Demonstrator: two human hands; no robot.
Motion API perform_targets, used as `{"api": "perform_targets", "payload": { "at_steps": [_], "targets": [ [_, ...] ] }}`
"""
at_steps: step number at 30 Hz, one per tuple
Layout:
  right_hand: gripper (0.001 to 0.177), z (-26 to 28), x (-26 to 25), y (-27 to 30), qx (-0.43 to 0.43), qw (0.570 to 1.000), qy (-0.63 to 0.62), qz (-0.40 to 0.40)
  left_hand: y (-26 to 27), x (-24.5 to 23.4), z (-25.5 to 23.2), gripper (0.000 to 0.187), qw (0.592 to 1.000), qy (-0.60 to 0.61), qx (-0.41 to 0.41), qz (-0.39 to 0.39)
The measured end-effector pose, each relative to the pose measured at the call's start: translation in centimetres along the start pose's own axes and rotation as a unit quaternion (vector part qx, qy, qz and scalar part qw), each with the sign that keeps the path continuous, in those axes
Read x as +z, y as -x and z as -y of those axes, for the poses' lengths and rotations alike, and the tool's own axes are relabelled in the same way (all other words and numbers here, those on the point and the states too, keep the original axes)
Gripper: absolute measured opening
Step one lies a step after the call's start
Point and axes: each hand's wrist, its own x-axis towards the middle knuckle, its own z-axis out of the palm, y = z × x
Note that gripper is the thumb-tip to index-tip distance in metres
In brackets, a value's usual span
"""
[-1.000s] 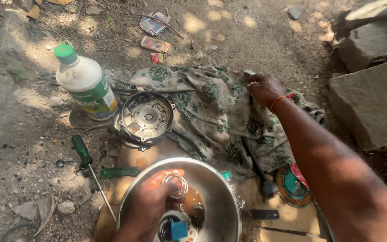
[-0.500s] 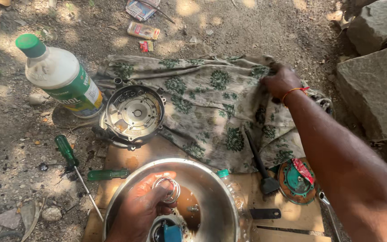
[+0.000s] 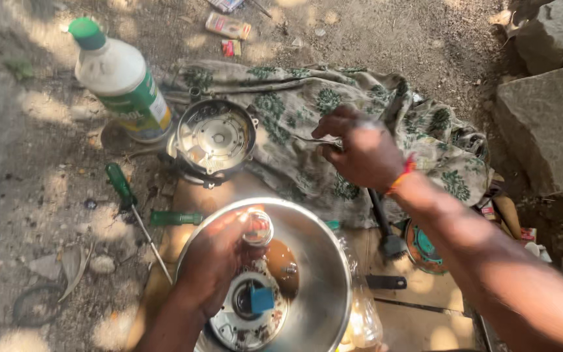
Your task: The person cleans mechanical parts in a metal bowl by pouring liquid from a plastic bottle and scrubbing them with a brush and by hand.
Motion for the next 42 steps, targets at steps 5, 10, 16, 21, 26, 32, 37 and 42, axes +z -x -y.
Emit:
{"api": "perform_targets", "payload": {
  "at_steps": [5,10,16,21,26,32,37,42],
  "targets": [
    [0.045,8.3,-1.6,2.3,-0.063,0.978,-0.168,0.107,0.9,1.1,-0.4,0.031,0.998,-0.066,-0.003,0.0],
    [0.052,11.6,1.1,3.4,-0.099,0.981,-0.109,0.129,1.6,0.6,-0.5,0.034,0.998,-0.034,0.022,0.057],
    [0.056,2.6,1.1,-2.0,0.169,0.985,0.015,0.036,1.3,-0.7,-1.0,0.031,0.894,-0.414,0.158,-0.06],
    [0.058,-2.6,3.5,-3.0,0.26,0.954,0.127,0.08,1.7,-1.0,0.5,0.021,0.66,-0.708,0.246,-0.06],
    [0.034,0.5,3.7,-0.8,0.08,0.991,0.11,-0.011,1.7,-1.5,1.6,0.016,0.602,-0.72,0.341,-0.052],
    [0.018,8.3,6.0,6.0,-0.122,0.97,0.037,0.208,3.3,-1.1,0.4,0.021,0.639,-0.724,0.261,-0.014],
    [0.023,12.4,10.5,9.4,-0.062,0.954,0.109,0.272,7.2,-1.6,-1.9,0.012,0.619,-0.732,0.277,-0.067],
    [0.044,14.5,10.7,10.0,0.033,0.942,0.195,0.27,9.2,-2.0,-4.7,0.019,0.616,-0.748,0.229,-0.094]
  ]
}}
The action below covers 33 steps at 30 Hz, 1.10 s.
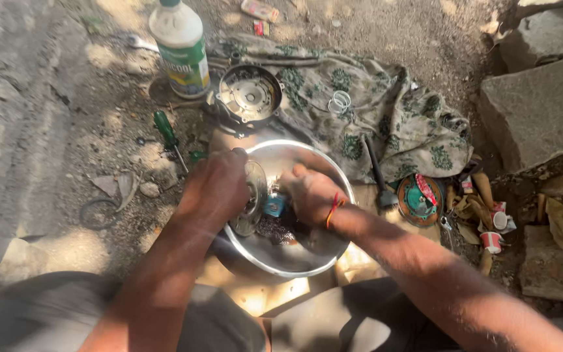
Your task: The person cleans mechanical parts in a metal bowl by pouring liquid from a plastic bottle and scrubbing them with a brush and by hand.
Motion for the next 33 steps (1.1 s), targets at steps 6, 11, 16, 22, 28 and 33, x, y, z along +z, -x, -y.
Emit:
{"api": "perform_targets", "payload": {
  "at_steps": [6,11,16,22,28,33],
  "targets": [
    [0.024,0.7,0.6,0.2,-0.245,0.961,0.013,-0.128,0.3,-2.9,-0.9,0.023,0.999,0.04,0.011,-0.026],
    [0.03,-0.7,1.2,-0.4,0.11,0.973,-0.177,-0.097,0.9,-4.6,-1.4,0.027,0.998,0.045,0.045,-0.027],
    [0.036,-0.3,-0.6,-0.3,0.066,0.99,-0.123,-0.02,2.0,-5.9,-1.3,0.034,0.947,0.064,0.242,-0.2],
    [0.04,1.7,-1.8,1.2,0.08,0.974,-0.203,-0.062,2.6,-5.1,-0.6,0.022,0.912,0.076,0.296,-0.273],
    [0.058,4.8,-2.5,2.2,-0.12,0.973,-0.091,-0.175,1.8,-5.6,0.5,0.03,0.91,0.085,0.228,-0.336],
    [0.057,4.0,-2.1,2.6,0.064,0.987,-0.144,0.022,0.0,-3.7,1.4,0.021,0.906,0.118,0.192,-0.359]
  ]
}}
